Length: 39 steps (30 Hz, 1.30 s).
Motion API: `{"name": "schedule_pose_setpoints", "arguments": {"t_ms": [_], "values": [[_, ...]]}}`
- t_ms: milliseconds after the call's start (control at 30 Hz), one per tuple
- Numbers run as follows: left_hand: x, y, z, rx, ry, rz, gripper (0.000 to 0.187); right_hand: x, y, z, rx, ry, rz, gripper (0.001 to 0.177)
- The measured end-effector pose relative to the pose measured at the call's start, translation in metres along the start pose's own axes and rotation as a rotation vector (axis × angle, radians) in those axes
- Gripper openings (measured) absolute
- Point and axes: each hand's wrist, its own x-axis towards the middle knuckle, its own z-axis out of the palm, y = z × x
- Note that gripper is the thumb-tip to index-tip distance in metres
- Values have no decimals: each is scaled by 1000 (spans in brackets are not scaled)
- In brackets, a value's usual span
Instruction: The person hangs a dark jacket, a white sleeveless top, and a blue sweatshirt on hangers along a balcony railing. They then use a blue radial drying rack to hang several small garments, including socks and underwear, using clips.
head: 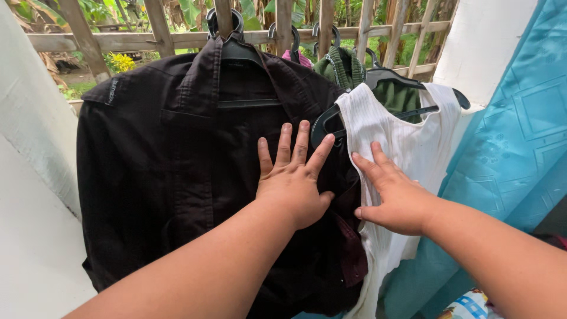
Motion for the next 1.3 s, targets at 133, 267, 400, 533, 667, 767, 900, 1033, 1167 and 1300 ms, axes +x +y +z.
{"name": "schedule_pose_setpoints", "arguments": {"t_ms": [133, 267, 400, 533, 667, 767, 900, 1033, 1167, 1300], "values": [[-1, 1, -2, 1, -11, 3, 98, -8, -7, -9, 5, -86, 81, 115], [-2, 3, -5, -1, -28, -8, 98, -25, -9, -16, -44, -144, 125, 110], [-2, 5, -6, -1, -17, -35, 99, -45, -2, -20, -75, -208, 184, 104], [-3, 10, -2, -2, 33, -65, 100, -68, 22, -24, -95, -261, 259, 102], [0, 25, 6, -89, 142, -133, 103, -94, 58, -26, -121, -240, 314, 101], [2, 45, 9, -219, 227, -210, 105, -113, 85, -28, -119, -257, 360, 101], [0, 84, 15, -323, 374, -237, 105, -136, 118, -30, -118, -267, 419, 101], [-11, 129, 26, -345, 454, -78, 106, -159, 151, -34, -106, -257, 459, 101], [-28, 178, 37, -302, 258, 89, 102, -186, 187, -33, -92, -259, 519, 100], [-45, 222, 48, -292, 23, 176, 101, -217, 227, -24, -115, -330, 618, 98]]}}
